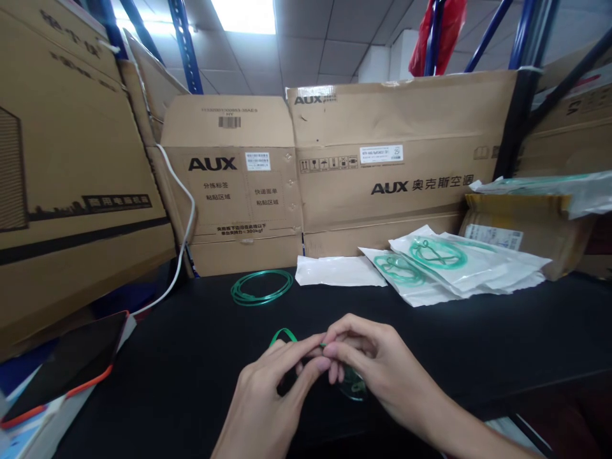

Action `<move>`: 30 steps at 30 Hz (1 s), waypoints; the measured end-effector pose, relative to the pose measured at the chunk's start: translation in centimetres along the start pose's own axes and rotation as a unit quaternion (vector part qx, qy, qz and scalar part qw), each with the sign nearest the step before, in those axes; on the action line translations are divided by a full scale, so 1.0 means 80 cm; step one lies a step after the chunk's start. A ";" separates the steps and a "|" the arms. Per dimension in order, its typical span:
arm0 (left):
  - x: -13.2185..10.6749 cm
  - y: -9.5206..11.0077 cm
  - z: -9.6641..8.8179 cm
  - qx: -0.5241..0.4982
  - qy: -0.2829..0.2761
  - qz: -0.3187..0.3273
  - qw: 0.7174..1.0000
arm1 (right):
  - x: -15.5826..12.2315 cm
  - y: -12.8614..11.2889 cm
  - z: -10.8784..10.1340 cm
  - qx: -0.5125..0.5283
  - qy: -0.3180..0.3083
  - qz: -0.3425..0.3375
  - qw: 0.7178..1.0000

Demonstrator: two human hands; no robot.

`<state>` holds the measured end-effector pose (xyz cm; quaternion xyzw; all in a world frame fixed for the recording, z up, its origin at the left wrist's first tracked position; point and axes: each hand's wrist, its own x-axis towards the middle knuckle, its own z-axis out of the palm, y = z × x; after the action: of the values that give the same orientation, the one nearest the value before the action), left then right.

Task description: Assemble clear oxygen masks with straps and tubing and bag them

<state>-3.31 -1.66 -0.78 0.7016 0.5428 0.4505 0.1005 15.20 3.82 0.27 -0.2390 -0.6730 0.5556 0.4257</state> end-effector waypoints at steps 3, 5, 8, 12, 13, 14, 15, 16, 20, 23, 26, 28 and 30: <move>0.001 -0.004 -0.001 0.004 -0.006 -0.005 1.000 | -0.001 -0.001 -0.001 0.004 0.006 -0.004 1.000; 0.002 -0.005 -0.004 0.011 -0.003 0.003 1.000 | -0.003 -0.002 -0.003 -0.005 0.015 0.004 1.000; 0.003 -0.002 -0.006 0.009 -0.002 0.021 1.000 | -0.005 -0.004 -0.005 0.000 0.021 0.023 1.000; 0.003 0.004 -0.004 -0.008 0.015 0.008 1.000 | -0.007 -0.001 -0.003 0.024 0.019 0.032 0.999; 0.003 0.004 -0.004 -0.015 0.012 0.006 1.000 | -0.007 -0.001 -0.001 0.027 0.020 0.033 0.999; 0.003 0.004 -0.004 -0.019 0.007 0.007 1.000 | -0.007 -0.001 0.000 0.028 0.019 0.033 0.999; 0.003 0.003 -0.004 -0.021 0.001 0.009 1.000 | -0.007 -0.001 0.000 0.024 0.018 0.029 0.999; 0.003 0.001 -0.003 -0.022 -0.002 0.012 1.000 | -0.007 -0.002 -0.001 0.008 0.020 0.019 1.000; 0.001 -0.004 -0.001 -0.015 0.020 -0.009 1.000 | -0.020 -0.011 -0.020 -0.168 0.048 -0.099 0.980; -0.002 0.000 0.002 -0.011 0.028 -0.043 0.999 | -0.040 -0.017 -0.044 -0.314 -0.002 -0.160 0.936; -0.004 0.006 0.005 -0.026 0.033 -0.080 0.996 | -0.057 -0.016 -0.060 -0.415 -0.101 -0.146 0.892; -0.005 0.008 0.006 -0.038 0.039 -0.099 0.994 | -0.059 -0.013 -0.063 -0.454 -0.139 -0.127 0.871; -0.005 0.008 0.006 -0.038 0.040 -0.102 0.993 | -0.052 -0.011 -0.061 -0.468 -0.158 -0.117 0.862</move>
<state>-2.54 -2.08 -0.89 0.6198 0.5978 0.4855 0.1507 21.62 2.95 -0.10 -0.2383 -0.9352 0.1518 0.2134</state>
